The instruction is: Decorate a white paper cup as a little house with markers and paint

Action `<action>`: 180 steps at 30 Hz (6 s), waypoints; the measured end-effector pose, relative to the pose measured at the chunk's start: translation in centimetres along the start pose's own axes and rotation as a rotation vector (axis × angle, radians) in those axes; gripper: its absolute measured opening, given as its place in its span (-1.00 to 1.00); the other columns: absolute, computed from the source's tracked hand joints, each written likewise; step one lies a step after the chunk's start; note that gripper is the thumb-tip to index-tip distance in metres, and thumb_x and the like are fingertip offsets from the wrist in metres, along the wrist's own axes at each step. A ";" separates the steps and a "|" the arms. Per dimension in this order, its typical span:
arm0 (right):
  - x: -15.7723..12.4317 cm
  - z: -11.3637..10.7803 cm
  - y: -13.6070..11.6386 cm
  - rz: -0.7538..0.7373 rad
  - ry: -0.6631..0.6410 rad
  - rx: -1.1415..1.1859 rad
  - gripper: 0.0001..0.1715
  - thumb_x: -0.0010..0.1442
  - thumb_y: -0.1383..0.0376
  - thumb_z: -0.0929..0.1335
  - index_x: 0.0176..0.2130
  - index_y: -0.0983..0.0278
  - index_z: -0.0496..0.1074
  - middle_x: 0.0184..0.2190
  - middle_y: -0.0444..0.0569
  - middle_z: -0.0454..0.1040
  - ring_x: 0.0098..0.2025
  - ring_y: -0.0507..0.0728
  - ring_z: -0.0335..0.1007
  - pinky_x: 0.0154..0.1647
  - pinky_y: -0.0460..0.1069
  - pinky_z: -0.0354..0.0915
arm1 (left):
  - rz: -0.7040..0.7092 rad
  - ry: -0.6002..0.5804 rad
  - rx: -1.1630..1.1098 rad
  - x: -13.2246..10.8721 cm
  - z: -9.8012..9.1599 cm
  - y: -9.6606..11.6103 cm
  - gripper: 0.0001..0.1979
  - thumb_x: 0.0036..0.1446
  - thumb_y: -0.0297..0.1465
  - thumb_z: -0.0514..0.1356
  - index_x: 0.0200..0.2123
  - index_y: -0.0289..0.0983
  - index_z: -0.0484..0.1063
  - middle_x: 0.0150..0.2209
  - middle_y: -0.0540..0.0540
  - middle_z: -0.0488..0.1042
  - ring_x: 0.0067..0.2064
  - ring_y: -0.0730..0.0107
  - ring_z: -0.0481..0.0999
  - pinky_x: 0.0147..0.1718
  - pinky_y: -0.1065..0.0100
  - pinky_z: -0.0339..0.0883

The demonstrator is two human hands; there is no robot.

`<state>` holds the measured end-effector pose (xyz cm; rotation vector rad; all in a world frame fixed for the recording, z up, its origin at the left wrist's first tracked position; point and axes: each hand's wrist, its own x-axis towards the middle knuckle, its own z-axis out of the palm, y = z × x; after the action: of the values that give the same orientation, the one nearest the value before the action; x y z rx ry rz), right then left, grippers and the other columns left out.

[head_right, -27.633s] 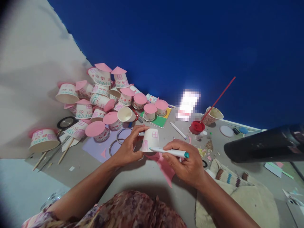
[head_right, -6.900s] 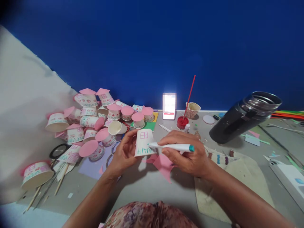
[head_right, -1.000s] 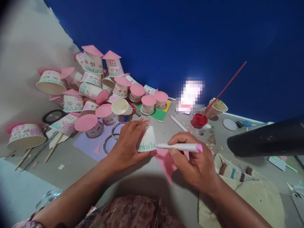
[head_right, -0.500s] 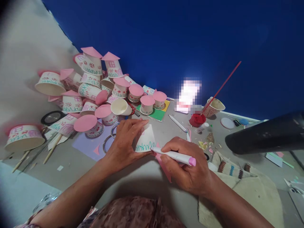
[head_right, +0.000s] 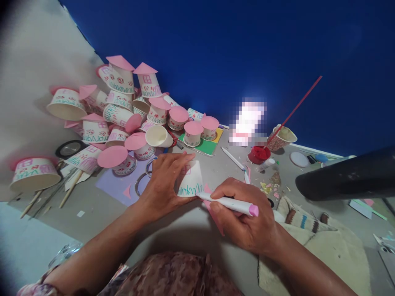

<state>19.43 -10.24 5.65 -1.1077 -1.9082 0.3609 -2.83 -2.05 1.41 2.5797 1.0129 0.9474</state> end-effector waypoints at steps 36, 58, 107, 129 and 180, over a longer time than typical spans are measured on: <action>0.5 1.4 0.0 -0.072 -0.111 0.004 -0.87 0.33 0.41 0.36 -0.20 0.18 0.50 -0.42 -0.10 0.63 -0.47 0.08 0.56 -0.44 -0.05 0.40 | -0.034 -0.203 0.100 -0.2 0.1 1.1 -0.24 0.25 -0.23 0.31 0.42 -0.26 0.11 0.17 -0.33 0.54 0.19 -0.17 0.48 0.03 -0.01 0.16; 0.0 -0.9 -0.1 0.035 0.103 -0.006 -0.85 0.29 0.44 0.40 -0.24 0.18 0.54 -0.48 -0.12 0.59 -0.60 0.06 0.41 -0.61 -0.03 0.24 | -0.003 0.042 -0.108 -0.2 0.6 0.2 0.03 0.18 -0.16 0.47 0.52 -0.03 -0.08 0.23 -0.31 0.34 0.23 -0.14 0.40 0.15 -0.10 0.41; 0.2 -2.0 -0.9 0.106 0.175 0.146 -0.81 0.25 0.47 0.39 -0.29 0.18 0.53 -0.47 -0.16 0.55 -0.55 0.02 0.38 -0.55 -0.08 0.27 | 0.025 0.218 -0.263 0.1 1.3 0.1 -0.19 0.13 0.03 0.45 0.31 -0.11 0.25 0.13 -0.25 0.40 0.15 0.01 0.45 0.04 0.06 0.52; -0.1 -2.3 -1.1 0.123 0.265 0.198 -0.81 0.27 0.46 0.39 -0.27 0.16 0.52 -0.49 -0.19 0.51 -0.57 0.00 0.32 -0.58 -0.07 0.21 | -0.105 0.263 -0.569 -0.1 1.8 -0.2 -0.05 -0.11 0.10 0.54 0.27 -0.07 0.30 0.15 -0.19 0.34 0.18 0.02 0.52 0.11 0.06 0.54; 0.5 -1.1 -2.8 -0.073 0.291 0.202 -0.72 0.28 0.45 0.43 -0.08 0.11 0.54 -0.38 -0.10 0.65 -0.39 0.17 0.64 -0.40 0.02 0.52 | -0.685 -0.155 -1.671 -0.8 2.6 2.8 0.02 -0.25 0.32 0.47 0.17 -0.18 0.53 0.04 -0.23 0.69 0.18 -0.27 0.63 0.21 -0.16 0.51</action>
<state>18.64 -11.59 8.21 -0.9016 -1.6121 0.3245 -0.16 -4.56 0.14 0.8142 0.4941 0.7614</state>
